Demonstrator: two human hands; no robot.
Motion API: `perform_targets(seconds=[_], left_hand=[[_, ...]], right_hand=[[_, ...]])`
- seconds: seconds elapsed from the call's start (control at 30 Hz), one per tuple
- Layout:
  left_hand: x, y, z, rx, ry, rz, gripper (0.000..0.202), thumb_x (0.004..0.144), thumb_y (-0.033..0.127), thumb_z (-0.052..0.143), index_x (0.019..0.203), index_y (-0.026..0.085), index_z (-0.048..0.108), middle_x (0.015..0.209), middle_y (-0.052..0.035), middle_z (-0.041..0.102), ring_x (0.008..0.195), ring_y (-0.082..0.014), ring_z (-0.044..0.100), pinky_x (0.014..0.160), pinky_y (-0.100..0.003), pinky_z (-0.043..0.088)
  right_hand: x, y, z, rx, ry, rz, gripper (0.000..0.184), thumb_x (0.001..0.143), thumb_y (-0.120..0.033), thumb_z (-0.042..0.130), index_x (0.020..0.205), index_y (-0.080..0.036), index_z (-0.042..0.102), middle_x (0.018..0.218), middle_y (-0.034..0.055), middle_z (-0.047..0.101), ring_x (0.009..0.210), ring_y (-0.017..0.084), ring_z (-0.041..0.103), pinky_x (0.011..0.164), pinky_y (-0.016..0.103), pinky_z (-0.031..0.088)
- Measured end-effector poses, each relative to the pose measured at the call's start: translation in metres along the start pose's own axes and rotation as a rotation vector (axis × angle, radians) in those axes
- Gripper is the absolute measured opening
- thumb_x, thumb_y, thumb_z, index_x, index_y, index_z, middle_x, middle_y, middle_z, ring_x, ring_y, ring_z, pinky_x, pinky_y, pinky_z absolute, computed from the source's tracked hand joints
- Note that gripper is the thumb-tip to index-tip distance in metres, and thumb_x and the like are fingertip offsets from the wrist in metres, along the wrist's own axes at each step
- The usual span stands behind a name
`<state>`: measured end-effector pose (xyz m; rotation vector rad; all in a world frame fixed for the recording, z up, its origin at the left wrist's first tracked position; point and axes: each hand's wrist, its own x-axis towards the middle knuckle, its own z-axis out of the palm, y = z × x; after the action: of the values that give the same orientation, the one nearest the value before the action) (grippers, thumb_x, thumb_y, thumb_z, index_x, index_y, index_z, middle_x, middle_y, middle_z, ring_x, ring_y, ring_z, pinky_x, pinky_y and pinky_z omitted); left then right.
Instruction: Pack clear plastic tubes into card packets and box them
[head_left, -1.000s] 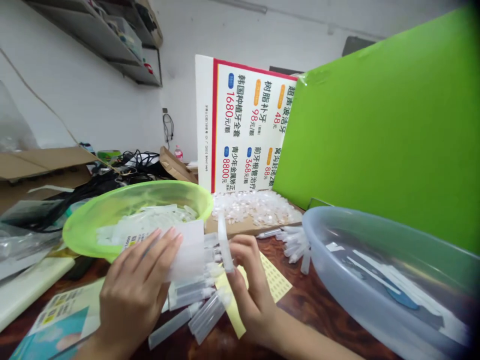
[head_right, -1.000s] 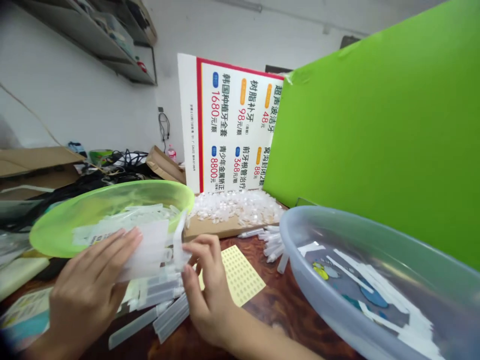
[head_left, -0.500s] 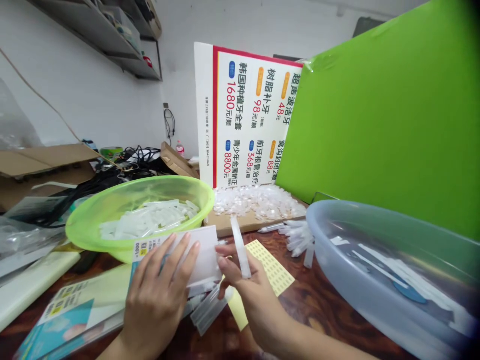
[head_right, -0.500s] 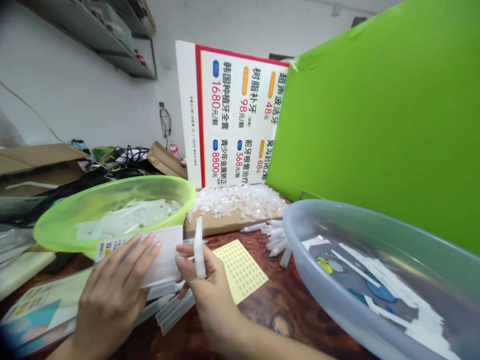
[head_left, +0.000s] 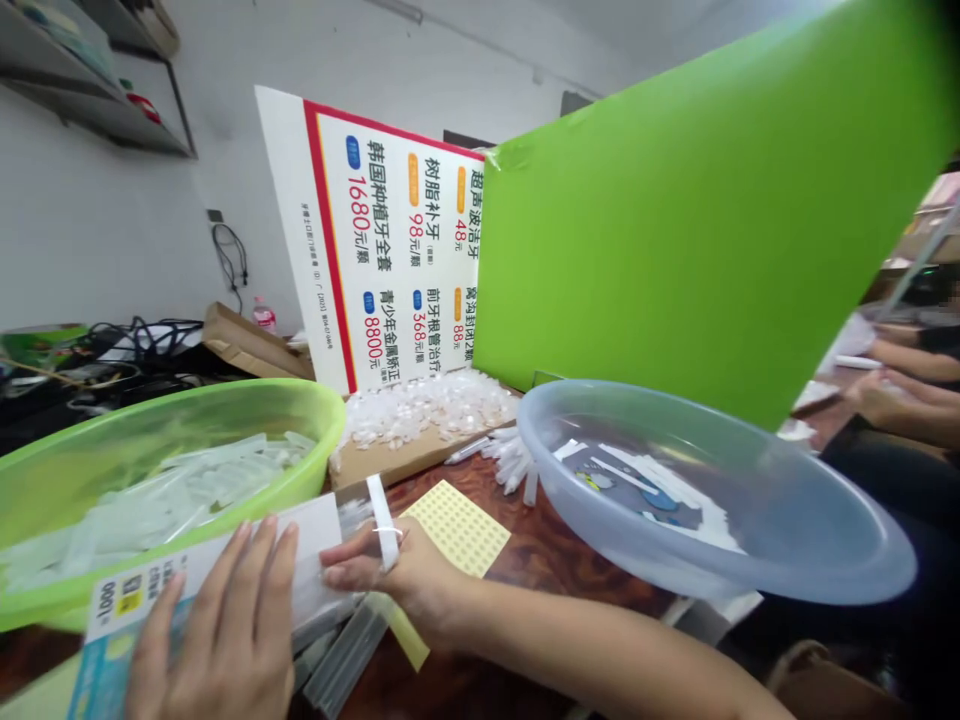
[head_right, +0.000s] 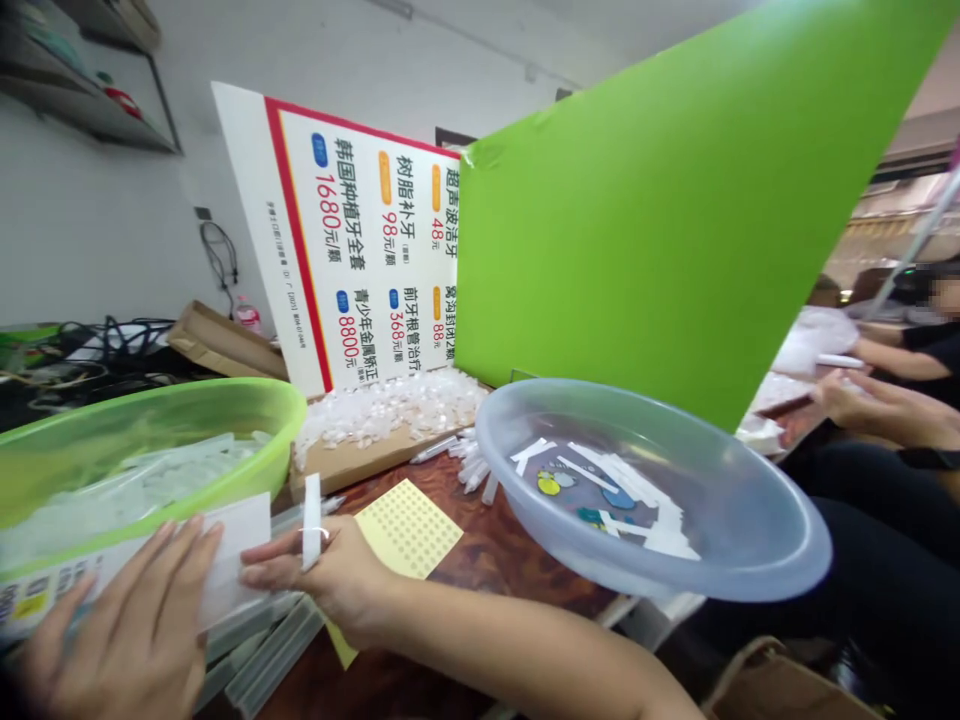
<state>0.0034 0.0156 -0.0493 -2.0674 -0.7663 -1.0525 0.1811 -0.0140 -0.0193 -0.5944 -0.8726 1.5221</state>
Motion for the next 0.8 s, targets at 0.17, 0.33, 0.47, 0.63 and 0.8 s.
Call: perform_targets(seconds=[0.17,0.33,0.47,0.63,0.8], left_hand=[[0.013,0.018,-0.023,0.264,-0.128,0.185,0.057,0.086,0.001,0.039,0.142,-0.011,0.036,0.134,-0.0333,0.055,0.113,-0.0403,0.061,0.098,-0.049,0.041],[0.018,0.029,-0.028,0.268,-0.100,0.225,0.039,0.091,0.002,0.039,0.126,-0.009,0.055,0.127,-0.0289,0.062,0.108,-0.0367,0.064,0.097,-0.047,0.041],[0.024,0.043,-0.035,0.182,-0.026,0.131,0.032,0.095,0.002,0.040,0.119,-0.006,0.059,0.119,-0.0246,0.068,0.106,-0.0336,0.065,0.096,-0.045,0.042],[0.026,0.050,-0.036,0.137,-0.003,0.086,0.033,0.094,-0.003,0.035,0.114,-0.007,0.060,0.116,-0.0268,0.069,0.109,-0.0341,0.065,0.095,-0.046,0.043],[0.021,0.053,-0.031,0.118,0.002,0.067,0.035,0.094,-0.001,0.033,0.116,-0.003,0.060,0.120,-0.0247,0.068,0.114,-0.0323,0.063,0.099,-0.047,0.041]], right_hand=[[0.003,-0.006,-0.005,-0.200,-0.185,-0.048,0.038,0.039,-0.040,0.094,0.061,-0.017,0.074,0.073,0.0000,0.067,0.074,0.014,0.058,0.077,0.029,0.045],[0.004,-0.001,-0.006,-0.218,-0.205,-0.010,0.041,0.041,-0.044,0.094,0.058,-0.017,0.068,0.065,-0.0020,0.063,0.065,0.012,0.056,0.071,0.028,0.045],[-0.001,-0.002,-0.005,-0.294,-0.235,-0.045,0.035,0.047,-0.035,0.094,0.059,-0.017,0.067,0.065,-0.0026,0.061,0.065,0.012,0.053,0.066,0.025,0.042],[-0.006,-0.004,-0.005,-0.544,-0.236,-0.262,0.028,0.068,-0.039,0.084,0.061,-0.018,0.066,0.065,-0.0013,0.058,0.064,0.013,0.050,0.067,0.026,0.043],[-0.011,-0.003,-0.005,-0.638,-0.223,-0.256,0.032,0.073,-0.044,0.078,0.063,-0.017,0.065,0.064,-0.0003,0.056,0.063,0.014,0.048,0.063,0.025,0.043]])
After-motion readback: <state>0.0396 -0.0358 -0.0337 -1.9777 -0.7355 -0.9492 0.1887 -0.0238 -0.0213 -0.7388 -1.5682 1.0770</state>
